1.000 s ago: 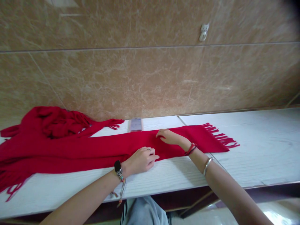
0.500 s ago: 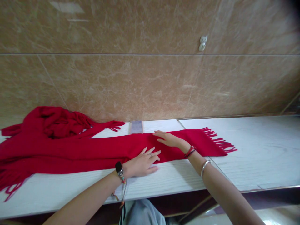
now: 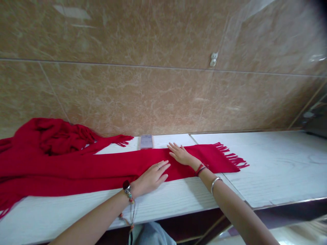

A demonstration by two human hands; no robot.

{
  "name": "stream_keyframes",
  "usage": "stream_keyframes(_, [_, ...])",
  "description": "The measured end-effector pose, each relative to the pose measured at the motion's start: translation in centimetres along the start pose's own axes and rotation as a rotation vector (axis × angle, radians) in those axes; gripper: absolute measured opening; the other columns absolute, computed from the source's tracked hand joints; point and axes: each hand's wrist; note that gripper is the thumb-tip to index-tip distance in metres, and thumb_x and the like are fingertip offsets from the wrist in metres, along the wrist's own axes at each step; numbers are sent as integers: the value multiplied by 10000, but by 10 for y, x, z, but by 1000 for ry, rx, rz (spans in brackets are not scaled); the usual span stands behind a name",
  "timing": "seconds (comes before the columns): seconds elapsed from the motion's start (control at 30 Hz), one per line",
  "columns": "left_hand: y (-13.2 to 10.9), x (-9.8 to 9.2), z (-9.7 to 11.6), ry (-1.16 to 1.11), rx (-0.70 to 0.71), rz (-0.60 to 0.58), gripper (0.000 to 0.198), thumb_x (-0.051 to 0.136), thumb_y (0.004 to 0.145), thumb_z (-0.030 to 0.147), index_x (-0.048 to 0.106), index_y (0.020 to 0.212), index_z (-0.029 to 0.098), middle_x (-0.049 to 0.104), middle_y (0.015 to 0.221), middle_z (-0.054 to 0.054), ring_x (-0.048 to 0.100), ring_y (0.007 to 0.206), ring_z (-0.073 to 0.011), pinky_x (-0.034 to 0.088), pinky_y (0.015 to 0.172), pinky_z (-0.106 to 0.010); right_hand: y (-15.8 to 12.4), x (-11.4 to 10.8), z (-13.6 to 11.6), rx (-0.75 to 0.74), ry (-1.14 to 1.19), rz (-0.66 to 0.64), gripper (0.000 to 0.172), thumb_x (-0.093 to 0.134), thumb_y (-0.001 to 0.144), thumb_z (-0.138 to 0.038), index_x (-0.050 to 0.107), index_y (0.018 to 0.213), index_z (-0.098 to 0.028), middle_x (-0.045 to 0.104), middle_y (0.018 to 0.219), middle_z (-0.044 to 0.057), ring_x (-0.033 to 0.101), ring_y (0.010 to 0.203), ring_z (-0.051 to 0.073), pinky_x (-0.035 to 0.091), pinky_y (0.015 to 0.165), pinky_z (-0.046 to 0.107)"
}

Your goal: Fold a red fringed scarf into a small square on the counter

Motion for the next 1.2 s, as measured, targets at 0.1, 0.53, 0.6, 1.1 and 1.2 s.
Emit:
stream_keyframes(0.1, [1,5,-5,88,-165,47,461,284,917,339,323,1332,141,298,1399,-125,225,1297,-237,196,1038,-469,2,1,-13,-76,4,-7,484,226,919,-360,244,1372,-190,237,1429,110,173,1314,244,241,998,536])
stream_keyframes(0.53, [3,10,-10,162,-184,-60,515,286,892,366,289,1356,141,232,1421,-131,198,1299,-285,191,1023,-500,-41,0,64,103,-304,-19,381,314,906,-221,421,1267,-167,333,1377,162,277,1278,253,317,943,546])
stream_keyframes(0.6, [3,10,-11,160,-183,-53,513,291,890,362,297,1353,140,231,1420,-133,199,1298,-287,191,1021,-507,-53,-3,82,131,-354,-40,369,325,897,-193,450,1244,-184,340,1376,149,279,1277,258,309,938,567])
stream_keyframes(1.1, [4,11,-12,152,-171,-22,497,310,884,344,327,1336,139,258,1409,-135,206,1296,-289,206,1014,-519,-85,-14,163,450,-233,5,460,226,902,-257,365,1318,-115,372,1354,155,306,1265,230,241,1031,460])
stream_keyframes(1.2, [4,11,-12,169,-176,-25,494,315,881,335,332,1335,140,255,1412,-129,209,1296,-285,202,1022,-503,-81,-21,144,417,-242,67,466,257,902,-266,336,1323,-82,324,1377,178,242,1292,250,229,1023,499])
Point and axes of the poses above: each hand's wrist, its own y-axis towards the middle knuckle, its own x-axis out of the palm, z = x × y
